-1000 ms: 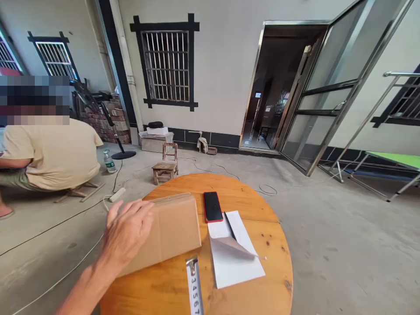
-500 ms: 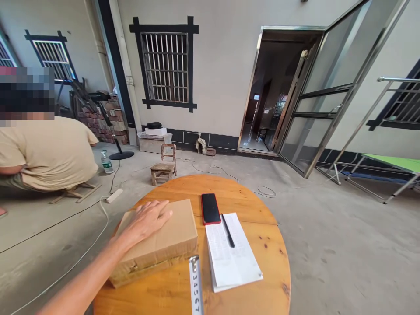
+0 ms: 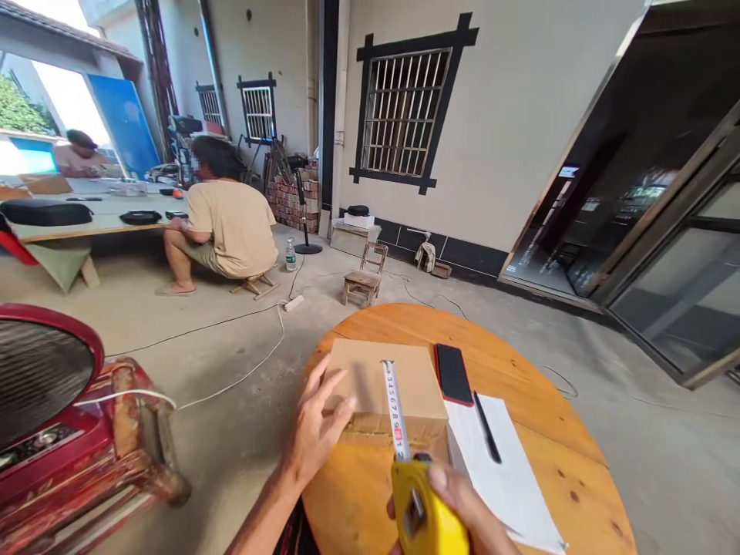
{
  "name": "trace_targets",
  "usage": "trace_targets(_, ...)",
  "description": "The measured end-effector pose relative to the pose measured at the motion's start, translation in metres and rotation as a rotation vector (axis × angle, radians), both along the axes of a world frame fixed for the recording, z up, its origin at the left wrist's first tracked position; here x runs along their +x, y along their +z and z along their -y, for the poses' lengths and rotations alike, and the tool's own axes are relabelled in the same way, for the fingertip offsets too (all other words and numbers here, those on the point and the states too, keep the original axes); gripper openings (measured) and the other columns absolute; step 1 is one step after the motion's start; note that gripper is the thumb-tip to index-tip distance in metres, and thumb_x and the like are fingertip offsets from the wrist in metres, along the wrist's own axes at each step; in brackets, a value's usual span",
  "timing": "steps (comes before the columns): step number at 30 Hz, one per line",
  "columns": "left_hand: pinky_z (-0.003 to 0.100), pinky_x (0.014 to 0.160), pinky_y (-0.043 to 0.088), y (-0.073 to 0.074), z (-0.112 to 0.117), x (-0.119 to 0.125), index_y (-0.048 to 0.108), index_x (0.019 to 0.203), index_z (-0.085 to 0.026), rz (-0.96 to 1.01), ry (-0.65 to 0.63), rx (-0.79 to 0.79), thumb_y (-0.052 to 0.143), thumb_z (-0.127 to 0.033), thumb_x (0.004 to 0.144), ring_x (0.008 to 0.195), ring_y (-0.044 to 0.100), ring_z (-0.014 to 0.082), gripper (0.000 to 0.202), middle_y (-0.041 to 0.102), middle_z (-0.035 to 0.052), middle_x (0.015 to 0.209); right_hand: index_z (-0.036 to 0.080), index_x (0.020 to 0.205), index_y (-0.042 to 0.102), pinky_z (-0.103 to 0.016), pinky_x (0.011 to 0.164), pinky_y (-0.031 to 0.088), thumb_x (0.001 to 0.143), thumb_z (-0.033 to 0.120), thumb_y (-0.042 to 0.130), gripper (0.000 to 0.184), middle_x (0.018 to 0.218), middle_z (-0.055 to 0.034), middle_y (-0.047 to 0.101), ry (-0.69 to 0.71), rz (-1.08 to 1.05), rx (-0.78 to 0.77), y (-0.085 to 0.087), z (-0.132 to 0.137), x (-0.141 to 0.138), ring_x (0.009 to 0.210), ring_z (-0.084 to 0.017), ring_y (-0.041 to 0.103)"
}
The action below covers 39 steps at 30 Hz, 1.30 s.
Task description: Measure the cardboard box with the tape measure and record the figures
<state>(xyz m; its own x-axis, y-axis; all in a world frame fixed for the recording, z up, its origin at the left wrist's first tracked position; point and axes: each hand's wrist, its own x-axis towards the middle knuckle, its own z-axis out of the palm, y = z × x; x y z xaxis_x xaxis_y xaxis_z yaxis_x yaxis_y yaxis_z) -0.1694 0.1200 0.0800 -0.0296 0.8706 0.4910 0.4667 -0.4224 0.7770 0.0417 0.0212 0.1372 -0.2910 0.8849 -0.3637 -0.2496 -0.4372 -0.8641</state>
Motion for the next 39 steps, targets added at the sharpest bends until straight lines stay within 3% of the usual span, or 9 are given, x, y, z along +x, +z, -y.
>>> trace_targets(2,0.043,0.101,0.050,-0.006,-0.002,0.005,0.068,0.115,-0.021,0.030,0.022,0.019,0.054,-0.045,0.090,0.130,0.051,0.0296,0.037,0.048,0.0125,0.146,0.013,0.101,0.062,-0.027,0.052,0.054,0.082,0.069,0.060,0.059,0.091,-0.0104,0.070,-0.069,-0.045,-0.057,0.018,-0.020,-0.013,0.070,-0.023,0.072)
trace_targets(6,0.044,0.105,0.047,-0.013,-0.007,0.010,0.068,0.112,-0.020,0.052,0.080,0.079,0.053,-0.037,0.093,0.127,0.054,0.0278,0.030,0.049,0.0138,0.145,0.013,0.099,0.058,-0.026,0.046,0.055,0.088,0.057,0.057,0.045,0.079,-0.0071,0.067,-0.129,-0.029,-0.116,0.043,-0.055,-0.030,0.061,-0.021,0.070)
trace_targets(12,0.044,0.103,0.049,-0.017,-0.007,0.016,0.069,0.110,-0.019,0.072,0.155,0.128,0.055,-0.028,0.091,0.125,0.056,0.0276,0.025,0.052,0.0148,0.142,0.013,0.102,0.056,-0.027,0.044,0.057,0.090,0.057,0.053,0.046,0.078,-0.0094,0.068,-0.096,0.087,-0.188,0.045,-0.081,-0.034,0.059,-0.022,0.071)
trace_targets(19,0.043,0.100,0.052,-0.017,-0.008,0.020,0.069,0.109,-0.018,0.127,0.193,0.156,0.058,-0.026,0.089,0.120,0.061,0.0277,0.024,0.056,0.0149,0.138,0.012,0.106,0.054,-0.026,0.044,0.056,0.091,0.058,0.050,0.048,0.073,-0.0093,0.068,-0.078,0.086,-0.222,0.047,-0.073,-0.038,0.058,-0.023,0.072)
trace_targets(27,0.042,0.103,0.048,-0.028,-0.010,0.019,0.069,0.114,-0.021,0.106,0.189,0.091,0.057,-0.030,0.088,0.122,0.059,0.0271,0.030,0.051,0.0110,0.144,0.012,0.099,0.057,-0.029,0.046,0.058,0.091,0.060,0.049,0.050,0.075,-0.0108,0.069,-0.064,0.082,-0.288,0.038,-0.038,-0.034,0.061,-0.026,0.073)
trace_targets(34,0.040,0.105,0.046,-0.020,-0.006,0.018,0.068,0.116,-0.019,0.116,0.151,0.045,0.056,-0.033,0.090,0.125,0.055,0.0254,0.032,0.049,0.0117,0.146,0.010,0.105,0.057,-0.029,0.048,0.059,0.090,0.062,0.049,0.055,0.080,-0.0135,0.072,-0.027,0.011,-0.298,0.023,-0.022,-0.024,0.063,-0.026,0.073)
trace_targets(39,0.040,0.105,0.047,-0.018,-0.006,0.019,0.068,0.114,-0.019,0.113,0.150,0.044,0.055,-0.033,0.090,0.124,0.056,0.0256,0.031,0.050,0.0116,0.145,0.009,0.099,0.059,-0.028,0.050,0.059,0.090,0.063,0.049,0.055,0.081,-0.0145,0.072,-0.002,-0.029,-0.295,0.017,-0.021,-0.022,0.064,-0.025,0.073)
